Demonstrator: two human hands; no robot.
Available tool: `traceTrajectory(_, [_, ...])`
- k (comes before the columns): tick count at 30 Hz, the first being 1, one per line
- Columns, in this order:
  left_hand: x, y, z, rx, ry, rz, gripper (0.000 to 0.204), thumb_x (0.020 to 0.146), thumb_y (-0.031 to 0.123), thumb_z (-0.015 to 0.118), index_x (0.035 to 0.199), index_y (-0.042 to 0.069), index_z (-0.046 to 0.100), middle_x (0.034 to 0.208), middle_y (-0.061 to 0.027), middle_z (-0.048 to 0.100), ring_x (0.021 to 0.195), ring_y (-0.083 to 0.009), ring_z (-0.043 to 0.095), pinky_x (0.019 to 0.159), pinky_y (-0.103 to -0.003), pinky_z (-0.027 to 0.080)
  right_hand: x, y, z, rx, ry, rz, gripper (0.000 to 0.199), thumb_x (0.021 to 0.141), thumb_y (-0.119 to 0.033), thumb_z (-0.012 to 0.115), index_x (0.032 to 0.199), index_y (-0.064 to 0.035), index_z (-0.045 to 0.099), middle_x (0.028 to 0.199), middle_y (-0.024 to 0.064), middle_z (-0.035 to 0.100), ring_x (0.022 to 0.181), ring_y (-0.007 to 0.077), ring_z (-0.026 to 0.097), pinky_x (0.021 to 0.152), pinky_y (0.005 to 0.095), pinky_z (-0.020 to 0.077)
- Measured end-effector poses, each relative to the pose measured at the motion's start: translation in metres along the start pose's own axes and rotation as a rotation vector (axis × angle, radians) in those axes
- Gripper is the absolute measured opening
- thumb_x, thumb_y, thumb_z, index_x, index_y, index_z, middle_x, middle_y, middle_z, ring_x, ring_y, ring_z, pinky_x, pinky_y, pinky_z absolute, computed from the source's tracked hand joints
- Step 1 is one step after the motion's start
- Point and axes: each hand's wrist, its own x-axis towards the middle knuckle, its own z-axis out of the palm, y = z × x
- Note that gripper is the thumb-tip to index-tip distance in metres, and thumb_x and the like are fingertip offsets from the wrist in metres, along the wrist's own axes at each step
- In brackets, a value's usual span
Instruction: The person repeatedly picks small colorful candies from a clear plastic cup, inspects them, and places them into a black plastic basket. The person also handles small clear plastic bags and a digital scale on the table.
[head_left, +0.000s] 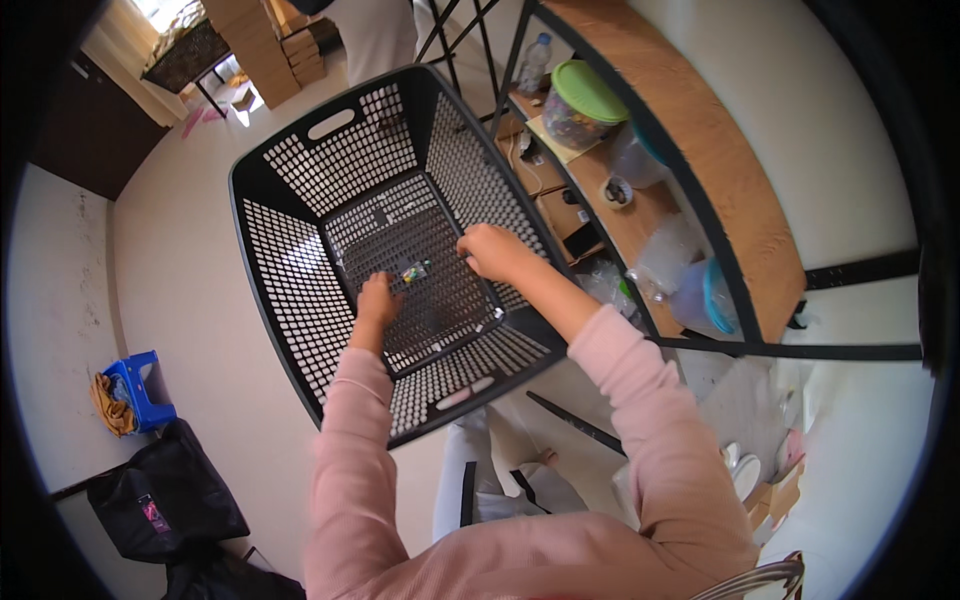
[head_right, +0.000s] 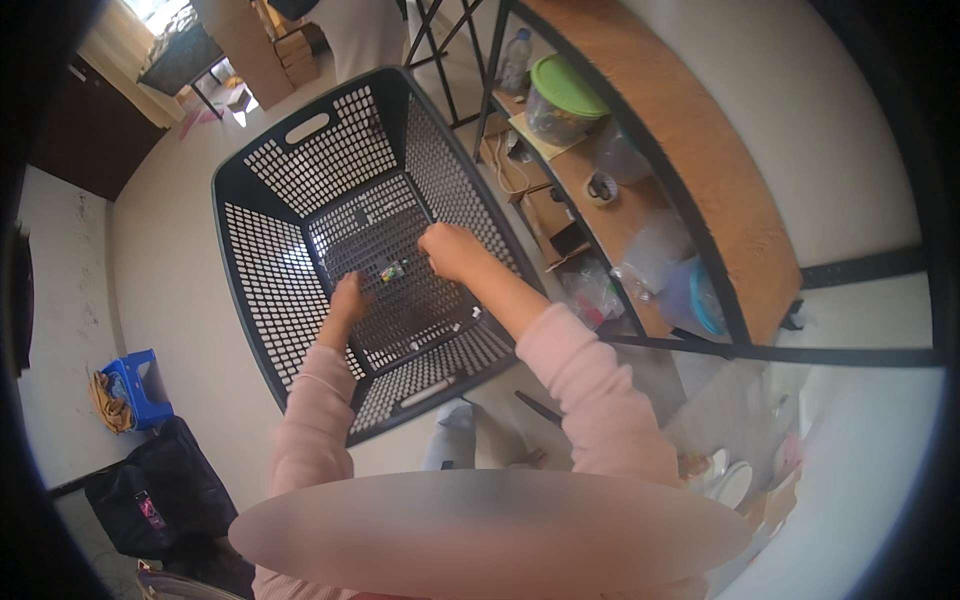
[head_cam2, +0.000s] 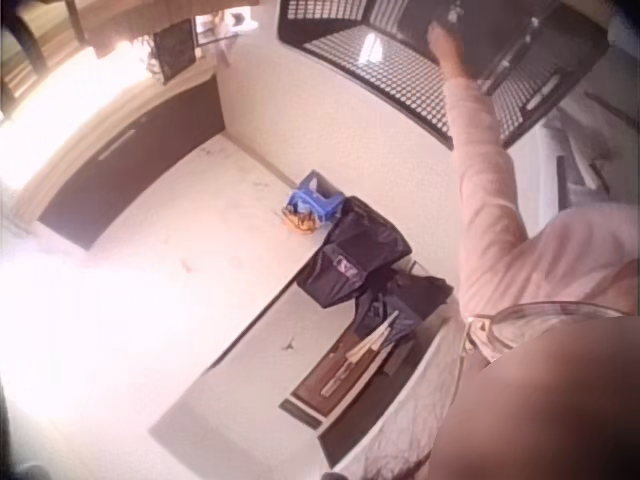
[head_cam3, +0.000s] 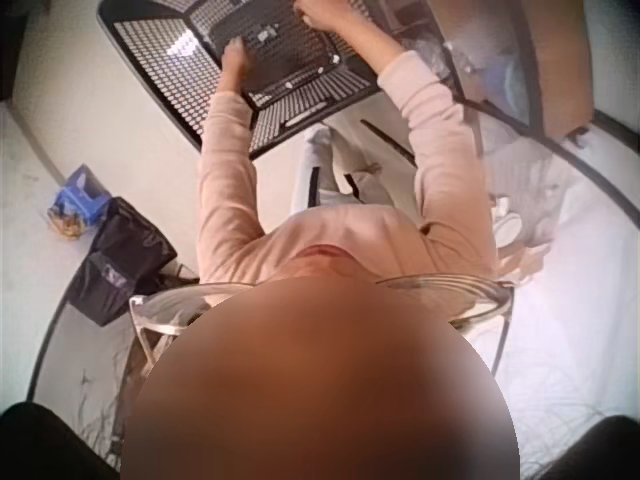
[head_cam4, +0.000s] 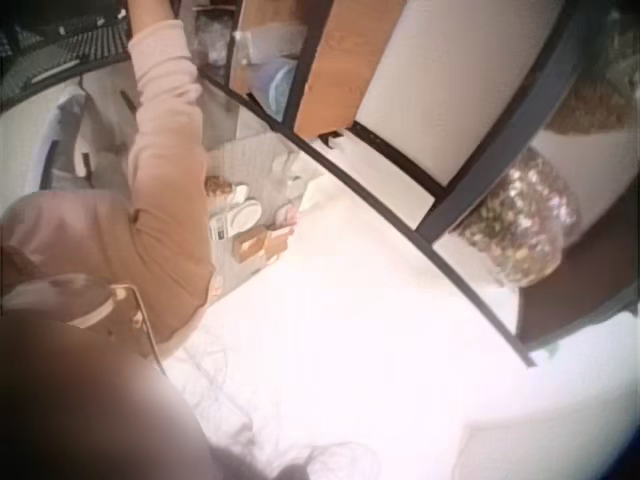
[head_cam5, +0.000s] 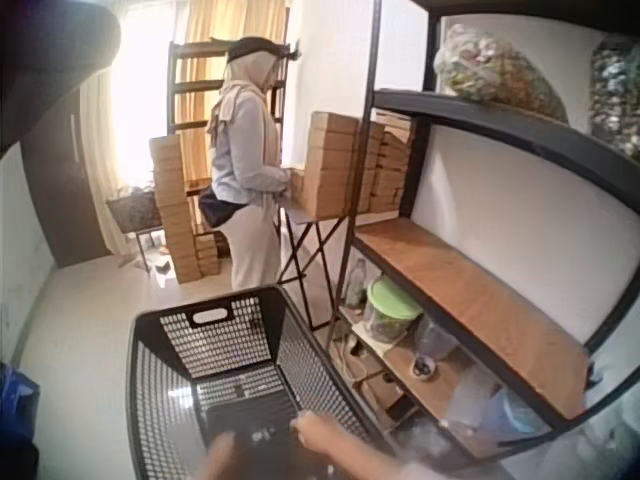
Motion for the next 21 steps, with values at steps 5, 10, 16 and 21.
traceTrajectory(5, [0.022,-0.016,0.045,-0.016,0.048,0.002,0.059,0.066,0.024,0.075,0.115,0.008,0.048,0.113,-0.009,0.049,0.107,-0.0282,0.046,0.086,-0.041,0.042,0.074,0.054,0.117,0.124,-0.19,0.214,0.014,0.071,-0.009,0.064,0.085,-0.0073,0.067,0.092,0.0124,0.064,0.087,0.0273,0.062,0.079,0.0375,0.0492])
traceTrajectory(10, [0.044,-0.019,0.075,-0.067,0.156,0.116,0.07,0.06,0.024,0.078,0.119,0.006,0.045,0.116,-0.0094,0.046,0.111,-0.0278,0.042,0.092,-0.04,0.036,0.1,0.057,0.2,0.26,0.004,0.236,0.016,0.073,-0.015,0.068,0.085,-0.0049,0.065,0.085,0.0108,0.062,0.083,0.0288,0.061,0.075,0.0371,0.0493])
traceTrajectory(16, [0.05,-0.022,0.104,-0.179,0.163,0.079,0.069,0.063,0.019,0.077,0.121,0.006,0.044,0.117,-0.0111,0.044,0.111,-0.0302,0.04,0.093,-0.041,0.034,0.105,0.045,0.238,0.291,0.081,0.263,0.018,0.078,-0.012,0.064,0.094,-0.0057,0.06,0.097,0.0111,0.055,0.091,0.0316,0.057,0.079,0.0401,0.0473])
traceTrajectory(21, [0.059,-0.021,0.114,-0.235,0.223,0.093,0.055,0.065,0.018,0.076,0.114,0.011,0.053,0.111,-0.01,0.046,0.109,-0.0292,0.041,0.092,-0.041,0.034,0.107,0.05,0.252,0.272,0.122,0.245,0.015,0.079,-0.012,0.061,0.092,-0.0067,0.058,0.094,0.0105,0.052,0.091,0.0302,0.056,0.077,0.0405,0.0474])
